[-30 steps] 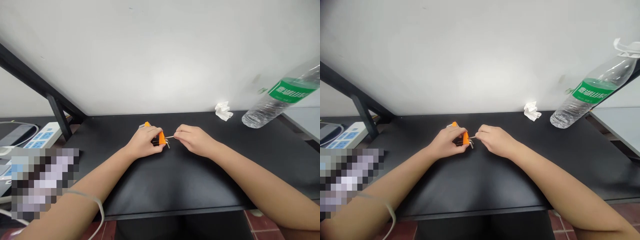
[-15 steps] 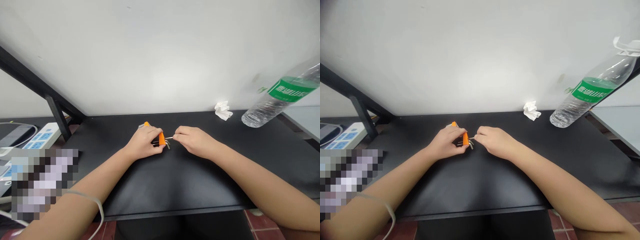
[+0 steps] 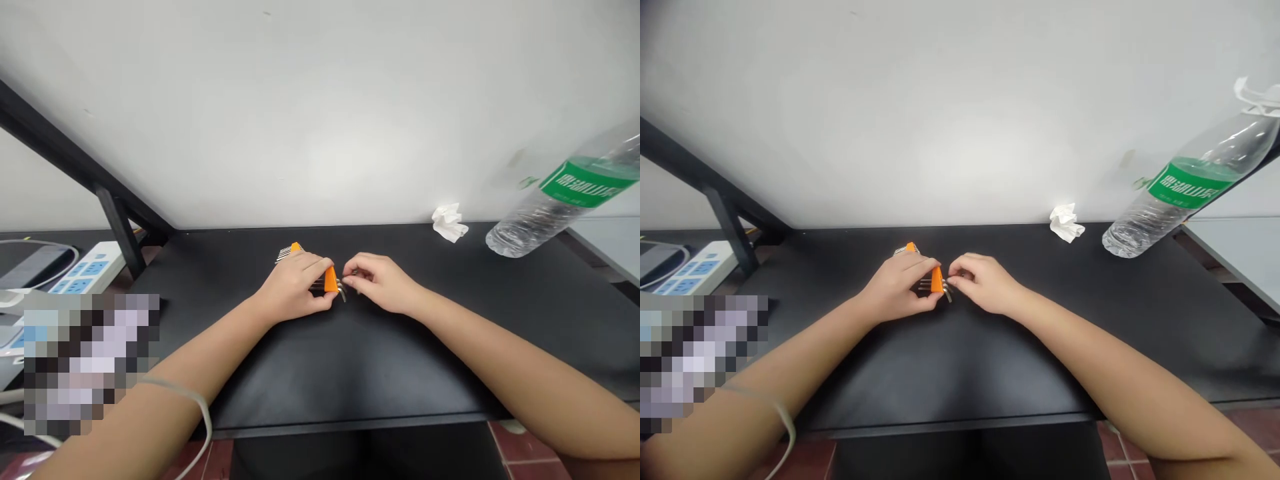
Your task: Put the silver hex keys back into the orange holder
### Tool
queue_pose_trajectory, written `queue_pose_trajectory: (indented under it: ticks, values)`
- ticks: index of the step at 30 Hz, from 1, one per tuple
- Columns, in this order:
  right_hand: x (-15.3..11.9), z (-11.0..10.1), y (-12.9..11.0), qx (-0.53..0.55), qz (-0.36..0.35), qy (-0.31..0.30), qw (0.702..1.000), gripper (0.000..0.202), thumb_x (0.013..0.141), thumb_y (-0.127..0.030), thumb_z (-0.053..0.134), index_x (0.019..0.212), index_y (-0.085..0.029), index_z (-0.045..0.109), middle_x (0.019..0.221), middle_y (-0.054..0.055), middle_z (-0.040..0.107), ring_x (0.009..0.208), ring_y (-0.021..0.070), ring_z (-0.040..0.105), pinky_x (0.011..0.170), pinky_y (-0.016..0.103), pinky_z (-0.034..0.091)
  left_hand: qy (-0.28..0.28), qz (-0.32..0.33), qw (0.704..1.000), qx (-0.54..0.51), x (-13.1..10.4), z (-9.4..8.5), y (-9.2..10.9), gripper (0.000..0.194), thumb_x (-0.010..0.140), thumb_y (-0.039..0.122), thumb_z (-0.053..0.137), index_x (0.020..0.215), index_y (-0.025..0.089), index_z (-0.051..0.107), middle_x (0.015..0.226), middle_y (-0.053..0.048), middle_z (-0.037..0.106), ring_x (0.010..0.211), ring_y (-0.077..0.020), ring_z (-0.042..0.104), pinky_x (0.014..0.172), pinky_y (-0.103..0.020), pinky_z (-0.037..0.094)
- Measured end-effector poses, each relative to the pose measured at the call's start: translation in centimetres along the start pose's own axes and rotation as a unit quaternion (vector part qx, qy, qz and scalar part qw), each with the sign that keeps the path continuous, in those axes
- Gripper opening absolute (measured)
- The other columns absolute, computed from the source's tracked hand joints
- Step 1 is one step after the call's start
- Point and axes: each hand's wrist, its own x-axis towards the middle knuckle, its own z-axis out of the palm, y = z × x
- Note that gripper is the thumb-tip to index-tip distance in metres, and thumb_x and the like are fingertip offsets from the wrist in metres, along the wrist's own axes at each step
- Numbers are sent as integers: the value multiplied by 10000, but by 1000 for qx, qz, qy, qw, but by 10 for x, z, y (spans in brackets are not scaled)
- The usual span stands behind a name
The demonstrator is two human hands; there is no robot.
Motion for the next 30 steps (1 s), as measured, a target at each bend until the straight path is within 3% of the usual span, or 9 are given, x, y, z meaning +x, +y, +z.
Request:
queue_pose_trajectory:
  ticks: [2, 5, 10, 16, 22, 30]
  values:
    - [0, -13, 8, -135, -45, 2, 990, 75, 955, -182, 592, 925, -186, 660, 950, 34, 650, 800, 148, 617, 738, 276, 478, -1, -9, 1000, 3, -1, 1, -5, 355, 829, 329, 659, 1159, 204, 615, 938, -69, 735, 862, -228, 703, 850, -386, 523]
    - [-1, -27, 16, -288, -26, -71, 955, 85, 943, -204, 615, 897, -183, 683, 967, 49, 639, 714, 142, 588, 651, 277, 430, -33, -28, 999, 3, -2, 0, -10, 308, 826, 351, 655, 1097, 207, 635, 899, -56, 724, 827, -217, 693, 830, -368, 520]
    - [-2, -26, 13, -378, 1, -116, 918, 144, 942, -167, 575, 832, -177, 668, 898, 60, 631, 652, 153, 575, 565, 291, 365, -100, -52, 994, -7, -2, -2, -11, 290, 805, 380, 672, 1046, 220, 652, 825, -27, 692, 771, -206, 670, 706, -322, 505]
    - [-3, -17, -1, -385, 14, -110, 916, 102, 875, -130, 591, 792, -187, 605, 870, 56, 637, 593, 144, 524, 523, 296, 286, -104, -48, 993, -9, -1, 0, -10, 330, 814, 366, 671, 1102, 208, 645, 901, -47, 720, 818, -216, 688, 763, -341, 520]
    - [-4, -11, -11, -292, -39, -80, 952, 86, 920, -144, 549, 866, -203, 578, 827, 7, 624, 649, 135, 519, 589, 265, 318, -67, -29, 997, -21, -1, 1, -8, 329, 814, 354, 661, 1110, 211, 644, 937, -62, 733, 856, -225, 700, 795, -357, 537]
    - [-4, -5, -6, -237, -81, -51, 967, 108, 953, -151, 554, 889, -177, 638, 833, 19, 593, 680, 128, 505, 637, 253, 369, -43, -8, 999, -22, 0, 1, -5, 334, 815, 334, 654, 1119, 195, 639, 953, -76, 736, 869, -231, 702, 804, -366, 547]
